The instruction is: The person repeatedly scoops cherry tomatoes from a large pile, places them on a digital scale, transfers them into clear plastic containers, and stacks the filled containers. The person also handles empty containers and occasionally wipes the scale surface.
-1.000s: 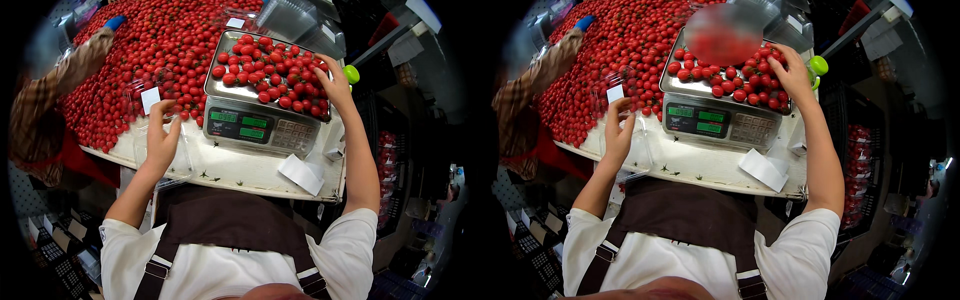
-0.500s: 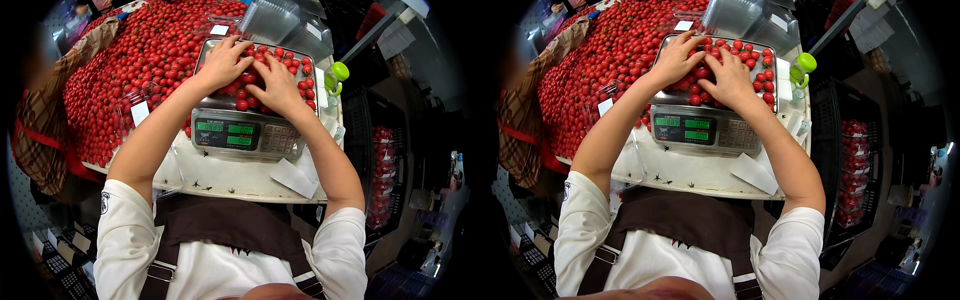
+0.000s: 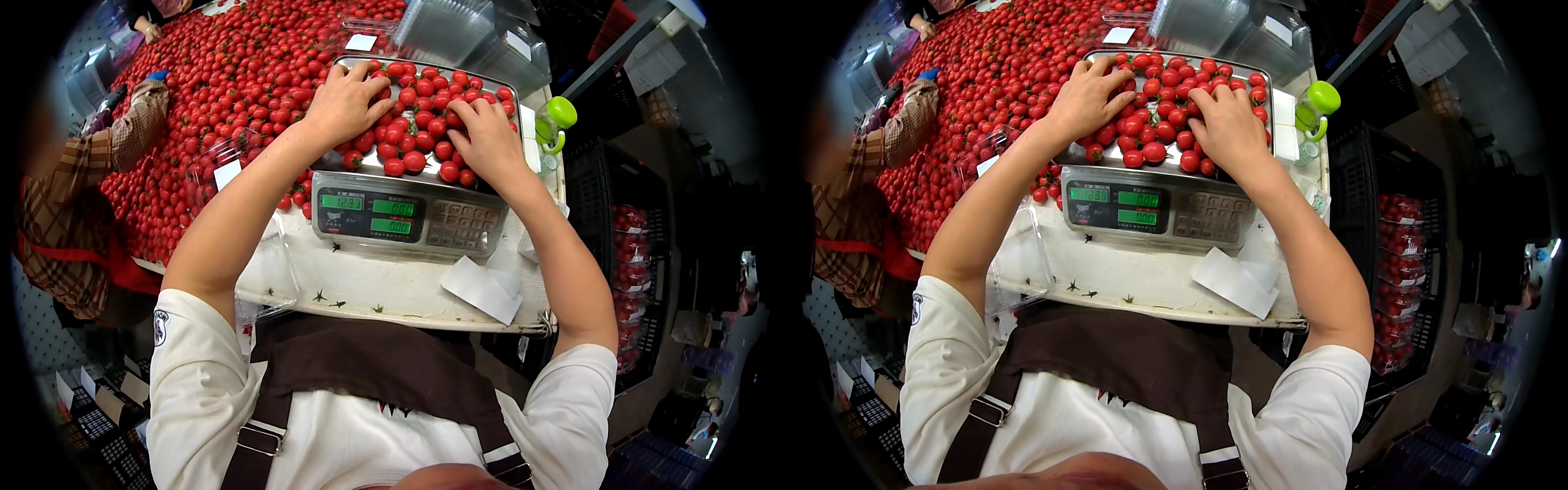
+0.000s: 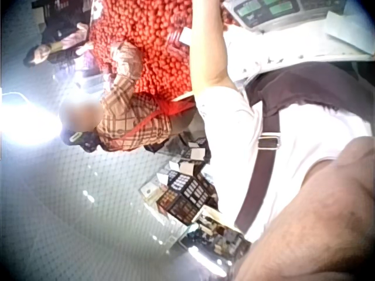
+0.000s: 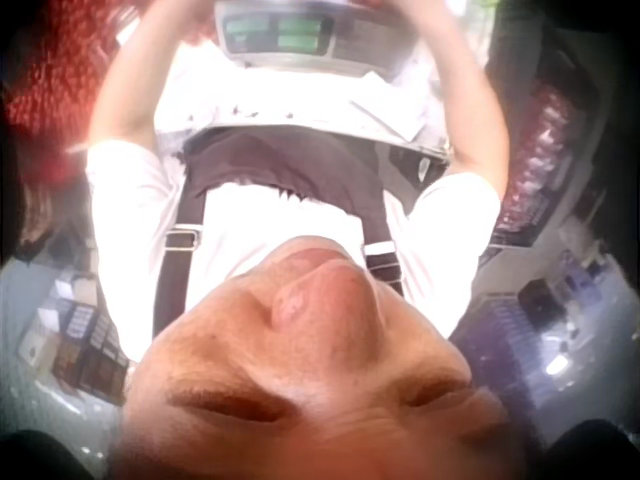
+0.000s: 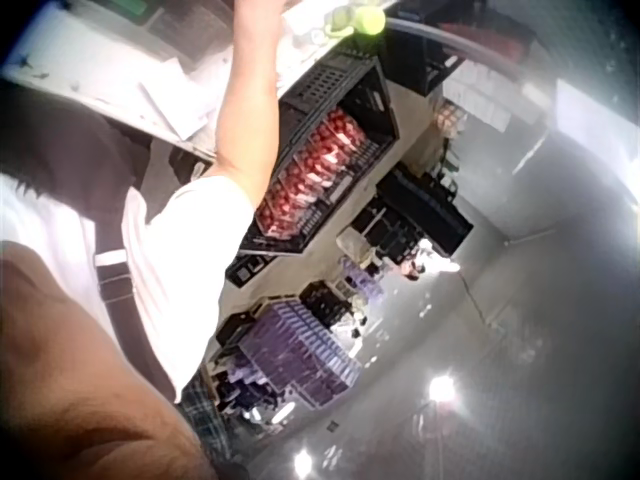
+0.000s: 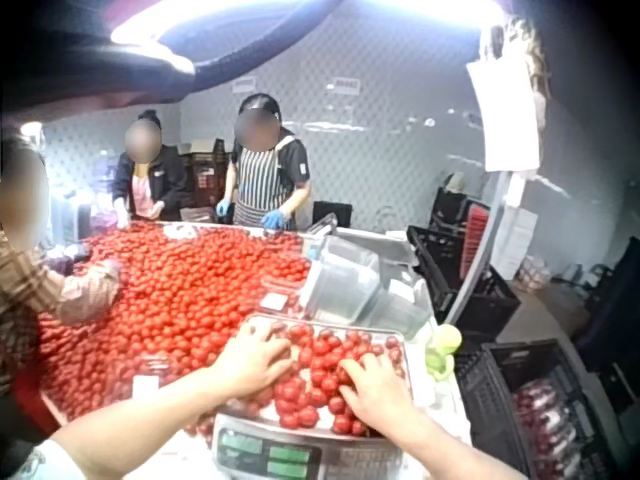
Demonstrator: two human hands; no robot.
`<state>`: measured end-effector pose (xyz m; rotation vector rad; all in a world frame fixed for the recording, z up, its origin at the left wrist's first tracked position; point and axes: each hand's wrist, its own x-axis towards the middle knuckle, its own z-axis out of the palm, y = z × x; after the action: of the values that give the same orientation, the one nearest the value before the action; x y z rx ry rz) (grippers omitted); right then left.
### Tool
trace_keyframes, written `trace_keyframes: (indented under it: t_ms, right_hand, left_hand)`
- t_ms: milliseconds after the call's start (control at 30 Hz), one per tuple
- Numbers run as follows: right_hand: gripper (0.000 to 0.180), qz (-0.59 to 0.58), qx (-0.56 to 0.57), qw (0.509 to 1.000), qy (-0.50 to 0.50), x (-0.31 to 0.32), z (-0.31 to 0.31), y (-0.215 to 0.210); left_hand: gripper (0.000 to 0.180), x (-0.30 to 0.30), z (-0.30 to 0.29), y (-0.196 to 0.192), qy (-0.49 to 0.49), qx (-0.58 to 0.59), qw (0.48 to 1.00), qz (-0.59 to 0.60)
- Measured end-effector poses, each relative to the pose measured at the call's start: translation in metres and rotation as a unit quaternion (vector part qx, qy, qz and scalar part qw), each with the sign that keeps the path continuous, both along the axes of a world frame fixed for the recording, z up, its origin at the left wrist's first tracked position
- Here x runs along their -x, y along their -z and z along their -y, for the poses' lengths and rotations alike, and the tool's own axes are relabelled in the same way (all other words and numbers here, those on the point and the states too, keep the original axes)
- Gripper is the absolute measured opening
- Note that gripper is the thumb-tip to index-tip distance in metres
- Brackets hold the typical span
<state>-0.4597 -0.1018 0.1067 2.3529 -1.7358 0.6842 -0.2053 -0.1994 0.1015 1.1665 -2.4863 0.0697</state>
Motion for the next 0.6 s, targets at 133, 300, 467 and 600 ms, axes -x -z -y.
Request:
trace_keyframes:
  t_ms: [133, 300, 467, 600]
  right_hand:
    - [0.035, 0.054, -0.042, 0.997, -0.017, 0.001, 0.014, -0.005]
    - [0.029, 0.333, -0.085, 0.939, 0.006, 0.025, 0.018, -0.011]
    - [0.028, 0.505, -0.128, 0.853, -0.045, -0.003, -0.047, -0.052]
    - [0.026, 0.278, -0.175, 0.91, -0.252, -0.062, -0.131, -0.004]
  left_hand:
    - [0.037, -0.007, 0.012, 0.008, 0.032, 0.006, 0.998, -0.058]
    - [0.038, -0.018, 0.0, 0.0, 0.004, 0.023, 0.985, -0.168]
    - [0.035, -0.048, -0.047, -0.027, -0.03, -0.015, 0.966, -0.258]
    - [0.033, -0.067, -0.101, -0.034, -0.009, -0.06, 0.961, -0.269]
